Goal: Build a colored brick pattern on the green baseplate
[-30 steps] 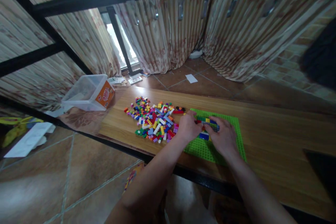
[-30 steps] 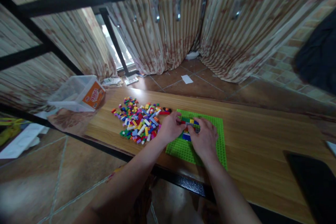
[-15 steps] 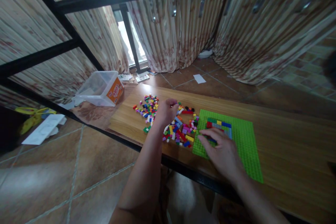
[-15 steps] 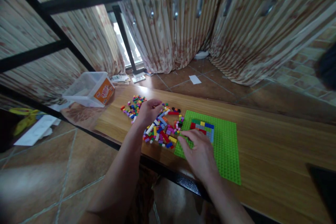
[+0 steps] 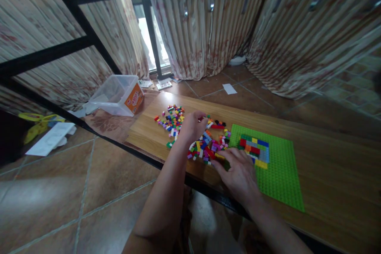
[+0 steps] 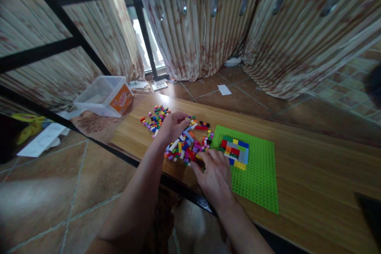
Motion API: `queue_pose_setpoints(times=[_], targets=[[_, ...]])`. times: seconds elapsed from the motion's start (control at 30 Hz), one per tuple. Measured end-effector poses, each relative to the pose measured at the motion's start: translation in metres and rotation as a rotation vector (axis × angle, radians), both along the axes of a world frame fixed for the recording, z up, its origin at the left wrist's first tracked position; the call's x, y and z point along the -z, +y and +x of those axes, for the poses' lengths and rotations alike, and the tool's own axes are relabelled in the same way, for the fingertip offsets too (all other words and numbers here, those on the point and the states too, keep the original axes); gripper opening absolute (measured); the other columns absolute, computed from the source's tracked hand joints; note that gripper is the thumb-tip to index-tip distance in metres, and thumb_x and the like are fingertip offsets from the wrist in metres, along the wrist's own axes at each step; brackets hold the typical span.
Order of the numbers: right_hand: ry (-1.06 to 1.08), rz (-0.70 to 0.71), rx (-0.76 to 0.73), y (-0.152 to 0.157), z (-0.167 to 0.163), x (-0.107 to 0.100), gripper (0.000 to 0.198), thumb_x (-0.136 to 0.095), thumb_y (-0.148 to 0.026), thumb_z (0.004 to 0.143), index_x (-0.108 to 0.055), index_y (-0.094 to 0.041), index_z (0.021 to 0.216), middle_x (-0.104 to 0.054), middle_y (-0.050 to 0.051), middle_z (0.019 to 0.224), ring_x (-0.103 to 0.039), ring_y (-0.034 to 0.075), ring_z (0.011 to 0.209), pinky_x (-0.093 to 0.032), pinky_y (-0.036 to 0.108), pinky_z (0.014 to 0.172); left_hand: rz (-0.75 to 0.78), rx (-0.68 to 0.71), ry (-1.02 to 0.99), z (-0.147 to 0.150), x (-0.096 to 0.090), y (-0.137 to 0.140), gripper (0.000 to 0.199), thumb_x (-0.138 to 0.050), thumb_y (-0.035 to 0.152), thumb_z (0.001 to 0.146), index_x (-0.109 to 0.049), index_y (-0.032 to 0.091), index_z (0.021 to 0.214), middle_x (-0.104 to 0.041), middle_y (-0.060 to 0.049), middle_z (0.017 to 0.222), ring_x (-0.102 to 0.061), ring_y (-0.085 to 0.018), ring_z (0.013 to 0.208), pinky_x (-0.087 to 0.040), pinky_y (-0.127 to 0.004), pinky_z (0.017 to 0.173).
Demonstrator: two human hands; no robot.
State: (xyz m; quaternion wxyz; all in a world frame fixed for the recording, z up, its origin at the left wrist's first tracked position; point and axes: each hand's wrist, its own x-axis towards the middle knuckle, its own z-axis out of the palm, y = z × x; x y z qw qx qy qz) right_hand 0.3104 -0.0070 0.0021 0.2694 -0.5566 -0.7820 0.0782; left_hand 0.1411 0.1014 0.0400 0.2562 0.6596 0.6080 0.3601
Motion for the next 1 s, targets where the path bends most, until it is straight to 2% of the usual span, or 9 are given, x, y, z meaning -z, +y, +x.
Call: queue_pose_setpoints(times=[0.27, 0.47, 0.63, 0.8, 0.9, 1.0], targets=[[-0.008, -0.055, 0.047, 0.006, -0.018, 0.000, 0.012, -0.058, -0.029, 0.086, -0.068, -0.021, 0.087, -0.065, 0.007, 0.091, -0.054, 0.024, 0.092, -0.040, 0.038, 0.082, -0.014, -0.005, -0.009, 0.001, -0.004, -0.002, 0.019, -0.057, 0.017, 0.077, -0.073, 0.014, 0.085, -0.071, -0.003, 0.078, -0.062, -0.015, 0.075, -0.047, -0.022, 0.067], [0.202, -0.074, 0.045, 0.009, -0.011, -0.007, 0.017, -0.050, -0.029, 0.090, -0.064, -0.020, 0.094, -0.066, 0.007, 0.093, -0.058, 0.023, 0.091, -0.044, 0.038, 0.082, -0.016, 0.048, -0.083, 0.000, -0.003, -0.002, 0.024, -0.057, 0.021, 0.079, -0.072, 0.012, 0.094, -0.072, -0.005, 0.083, -0.063, -0.015, 0.077, -0.048, -0.023, 0.067], [0.370, -0.059, 0.122, 0.014, 0.020, -0.014, 0.016, -0.054, -0.033, 0.087, -0.064, -0.021, 0.090, -0.067, 0.005, 0.089, -0.061, 0.020, 0.082, -0.048, 0.035, 0.076, -0.055, 0.247, -0.174, 0.013, -0.004, -0.008, 0.021, -0.056, 0.022, 0.081, -0.071, 0.013, 0.092, -0.071, -0.004, 0.083, -0.062, -0.013, 0.073, -0.047, -0.021, 0.065], [0.511, -0.094, 0.317, 0.022, 0.065, -0.019, 0.019, -0.061, -0.038, 0.081, -0.066, -0.022, 0.089, -0.069, 0.004, 0.088, -0.065, 0.019, 0.079, -0.050, 0.033, 0.075, -0.089, 0.438, -0.166, 0.034, -0.001, -0.014, 0.020, -0.053, 0.021, 0.082, -0.069, 0.013, 0.092, -0.069, -0.002, 0.081, -0.060, -0.012, 0.071, -0.046, -0.020, 0.065], [0.499, -0.095, 0.417, 0.025, 0.085, -0.021, 0.021, -0.062, -0.039, 0.079, -0.067, -0.021, 0.089, -0.071, 0.004, 0.087, -0.066, 0.020, 0.079, -0.052, 0.035, 0.076, -0.107, 0.487, -0.136, 0.045, 0.001, -0.018, 0.018, -0.051, 0.017, 0.082, -0.068, 0.013, 0.085, -0.067, -0.001, 0.076, -0.059, -0.011, 0.069, -0.045, -0.020, 0.064], [0.476, -0.082, 0.426, 0.024, 0.095, -0.023, 0.022, -0.062, -0.037, 0.078, -0.069, -0.022, 0.092, -0.072, 0.005, 0.089, -0.068, 0.021, 0.079, -0.052, 0.037, 0.078, -0.114, 0.495, -0.083, 0.053, 0.001, -0.021, 0.016, -0.051, 0.014, 0.080, -0.067, 0.013, 0.083, -0.065, 0.000, 0.071, -0.058, -0.011, 0.066, -0.043, -0.019, 0.061]])
